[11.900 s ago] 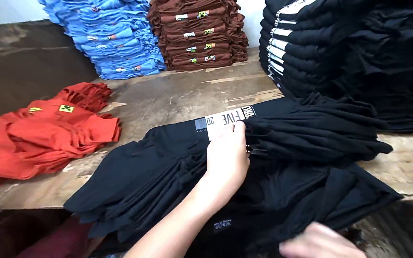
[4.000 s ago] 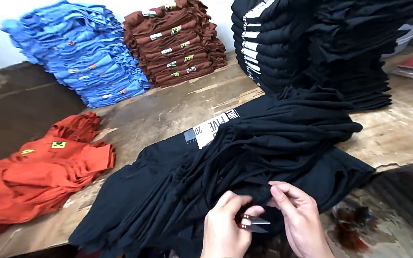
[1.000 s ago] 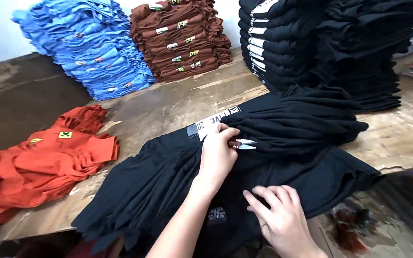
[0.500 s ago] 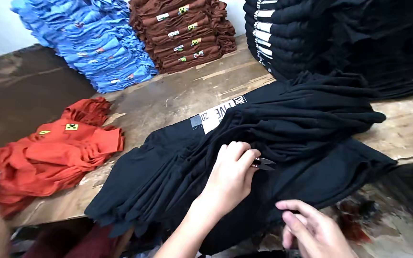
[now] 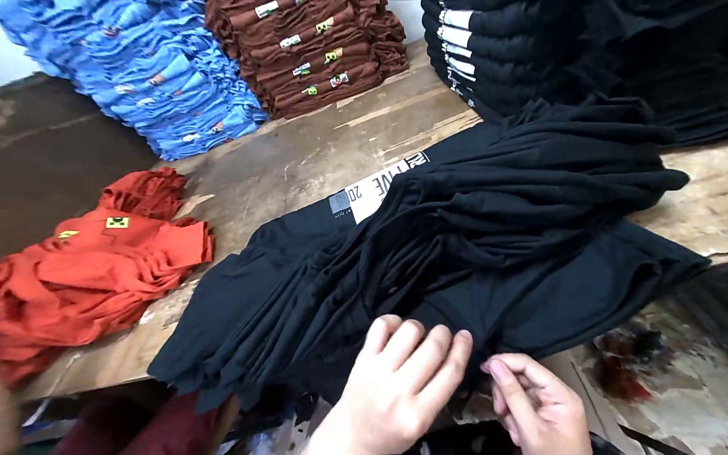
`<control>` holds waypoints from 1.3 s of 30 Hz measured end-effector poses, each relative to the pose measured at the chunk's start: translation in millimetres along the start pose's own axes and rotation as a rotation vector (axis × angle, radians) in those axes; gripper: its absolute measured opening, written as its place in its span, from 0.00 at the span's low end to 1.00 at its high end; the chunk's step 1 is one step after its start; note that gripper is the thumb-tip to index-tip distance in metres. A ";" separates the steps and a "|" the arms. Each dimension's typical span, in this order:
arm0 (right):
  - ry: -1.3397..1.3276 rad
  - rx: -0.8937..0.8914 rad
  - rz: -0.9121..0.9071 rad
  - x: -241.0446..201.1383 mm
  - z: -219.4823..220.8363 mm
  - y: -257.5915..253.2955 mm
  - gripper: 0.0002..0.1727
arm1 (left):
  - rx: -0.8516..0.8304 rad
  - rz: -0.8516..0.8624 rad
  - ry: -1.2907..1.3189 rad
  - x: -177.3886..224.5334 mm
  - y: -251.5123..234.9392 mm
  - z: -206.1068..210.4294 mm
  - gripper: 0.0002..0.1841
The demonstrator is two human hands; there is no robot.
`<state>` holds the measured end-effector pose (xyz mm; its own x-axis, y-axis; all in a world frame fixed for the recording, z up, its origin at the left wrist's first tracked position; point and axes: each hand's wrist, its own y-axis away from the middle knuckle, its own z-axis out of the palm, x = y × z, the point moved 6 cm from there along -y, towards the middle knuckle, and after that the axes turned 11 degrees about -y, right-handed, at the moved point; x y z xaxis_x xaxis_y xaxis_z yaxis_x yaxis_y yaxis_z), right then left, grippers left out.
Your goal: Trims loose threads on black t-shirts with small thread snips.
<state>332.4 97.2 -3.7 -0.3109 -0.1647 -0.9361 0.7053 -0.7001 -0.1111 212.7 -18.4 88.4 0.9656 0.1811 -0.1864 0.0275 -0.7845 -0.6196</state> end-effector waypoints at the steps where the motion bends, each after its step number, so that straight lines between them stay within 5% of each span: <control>1: 0.088 -0.002 -0.100 -2.7 1.7 0.7 0.06 | -0.013 0.041 -0.019 5.8 -2.3 3.8 0.14; 5: 0.671 -0.007 -0.579 -14.0 7.1 3.6 0.07 | -0.044 0.068 -0.014 9.0 -5.2 14.1 0.13; 8: 0.955 -0.162 -0.718 -22.5 6.8 1.8 0.10 | -0.033 -0.026 0.048 -4.0 0.5 13.8 0.14; 11: 0.991 -0.284 -0.759 -29.4 5.2 2.7 0.24 | 0.010 -0.150 0.080 -18.8 6.3 7.8 0.11; 14: 0.963 -0.106 -0.857 -25.1 2.7 -4.2 0.11 | 0.040 -0.287 0.075 -30.5 9.1 4.0 0.11; 16: 0.989 -0.052 -0.881 -19.0 7.2 -16.1 0.16 | 0.026 -0.312 0.064 -33.6 10.7 7.3 0.11; 21: 0.853 -0.132 -1.036 -12.5 -5.2 -18.3 0.13 | 0.031 -0.210 0.093 -27.5 9.6 8.3 0.12; 29: 0.825 -0.076 -1.031 -11.7 -5.2 -14.1 0.08 | -0.017 0.017 0.014 1.2 0.1 22.0 0.13; 33: 0.830 -0.154 -0.959 -12.5 -5.7 -14.4 0.12 | 0.044 -0.187 0.094 -16.4 2.5 15.2 0.12; 37: 0.829 0.002 -0.756 -24.9 12.2 -28.1 0.23 | 0.019 -0.479 0.114 -34.4 6.9 18.3 0.11; 39: 0.996 0.031 -0.643 -24.1 33.3 -40.4 0.18 | -0.011 -0.538 0.126 -30.7 6.3 24.3 0.10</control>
<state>290.1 106.3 34.4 0.0402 0.8270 -0.5608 0.5805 -0.4761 -0.6605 176.9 -14.5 71.7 0.8379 0.4865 0.2474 0.5279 -0.6071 -0.5940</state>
